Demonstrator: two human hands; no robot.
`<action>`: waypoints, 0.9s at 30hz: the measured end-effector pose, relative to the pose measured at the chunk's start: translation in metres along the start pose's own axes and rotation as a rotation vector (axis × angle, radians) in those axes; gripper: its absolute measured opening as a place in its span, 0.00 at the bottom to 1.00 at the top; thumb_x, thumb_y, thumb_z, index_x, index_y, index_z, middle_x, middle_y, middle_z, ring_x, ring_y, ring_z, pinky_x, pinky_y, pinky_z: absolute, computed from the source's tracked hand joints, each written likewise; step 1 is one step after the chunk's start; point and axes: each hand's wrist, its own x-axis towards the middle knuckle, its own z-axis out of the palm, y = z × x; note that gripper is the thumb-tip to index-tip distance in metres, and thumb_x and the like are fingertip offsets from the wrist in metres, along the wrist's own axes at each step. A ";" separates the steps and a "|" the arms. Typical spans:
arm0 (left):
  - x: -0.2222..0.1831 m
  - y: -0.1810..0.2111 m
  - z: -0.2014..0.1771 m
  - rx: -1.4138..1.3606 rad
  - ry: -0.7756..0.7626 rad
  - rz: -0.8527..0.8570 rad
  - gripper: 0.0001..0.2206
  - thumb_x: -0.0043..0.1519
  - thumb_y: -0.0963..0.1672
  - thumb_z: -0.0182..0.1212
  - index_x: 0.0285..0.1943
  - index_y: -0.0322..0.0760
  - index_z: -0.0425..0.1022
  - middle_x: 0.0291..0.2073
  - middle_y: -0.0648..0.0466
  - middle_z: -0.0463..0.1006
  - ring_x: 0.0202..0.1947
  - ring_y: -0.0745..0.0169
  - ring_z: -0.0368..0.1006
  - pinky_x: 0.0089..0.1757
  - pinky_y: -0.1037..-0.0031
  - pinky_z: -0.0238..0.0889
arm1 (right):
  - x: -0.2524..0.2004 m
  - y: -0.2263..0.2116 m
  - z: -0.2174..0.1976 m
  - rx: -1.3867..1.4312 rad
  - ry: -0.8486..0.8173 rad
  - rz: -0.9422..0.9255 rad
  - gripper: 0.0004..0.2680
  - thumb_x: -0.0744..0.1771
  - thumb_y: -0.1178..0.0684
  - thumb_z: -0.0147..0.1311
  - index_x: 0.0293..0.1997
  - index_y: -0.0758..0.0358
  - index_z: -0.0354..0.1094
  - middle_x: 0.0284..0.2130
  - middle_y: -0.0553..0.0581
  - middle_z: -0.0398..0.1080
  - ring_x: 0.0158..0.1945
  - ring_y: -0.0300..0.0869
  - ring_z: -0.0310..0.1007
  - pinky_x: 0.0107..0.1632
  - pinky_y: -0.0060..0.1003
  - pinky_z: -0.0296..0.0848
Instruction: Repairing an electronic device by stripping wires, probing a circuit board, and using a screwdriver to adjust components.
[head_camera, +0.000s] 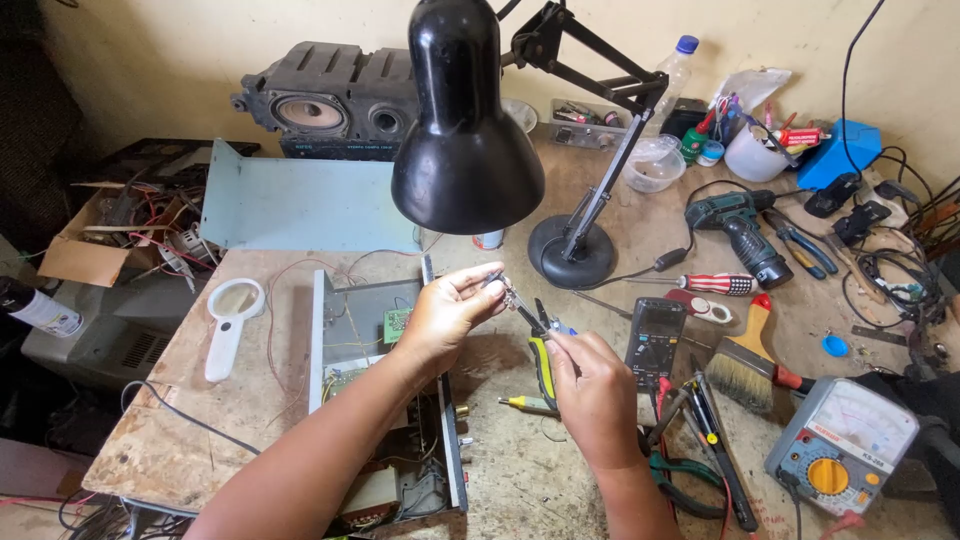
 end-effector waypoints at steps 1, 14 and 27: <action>0.000 0.000 0.000 0.000 0.001 0.001 0.22 0.58 0.37 0.65 0.64 0.27 0.75 0.49 0.44 0.82 0.45 0.61 0.77 0.50 0.74 0.75 | 0.000 -0.003 0.000 0.000 0.000 -0.001 0.06 0.67 0.59 0.57 0.45 0.67 0.78 0.37 0.57 0.78 0.39 0.46 0.79 0.44 0.38 0.76; 0.000 -0.008 0.001 -0.010 -0.023 -0.019 0.22 0.57 0.36 0.66 0.63 0.27 0.75 0.47 0.44 0.82 0.45 0.62 0.78 0.51 0.73 0.75 | 0.000 0.000 0.003 -0.070 0.039 0.099 0.04 0.65 0.57 0.62 0.41 0.62 0.75 0.37 0.55 0.72 0.35 0.42 0.73 0.35 0.36 0.74; 0.008 -0.022 -0.003 -0.214 -0.051 -0.165 0.23 0.59 0.37 0.63 0.66 0.26 0.71 0.50 0.44 0.79 0.51 0.59 0.75 0.56 0.70 0.71 | -0.004 -0.003 0.006 -0.079 0.148 0.025 0.05 0.63 0.60 0.68 0.40 0.61 0.79 0.28 0.50 0.70 0.25 0.36 0.68 0.25 0.30 0.68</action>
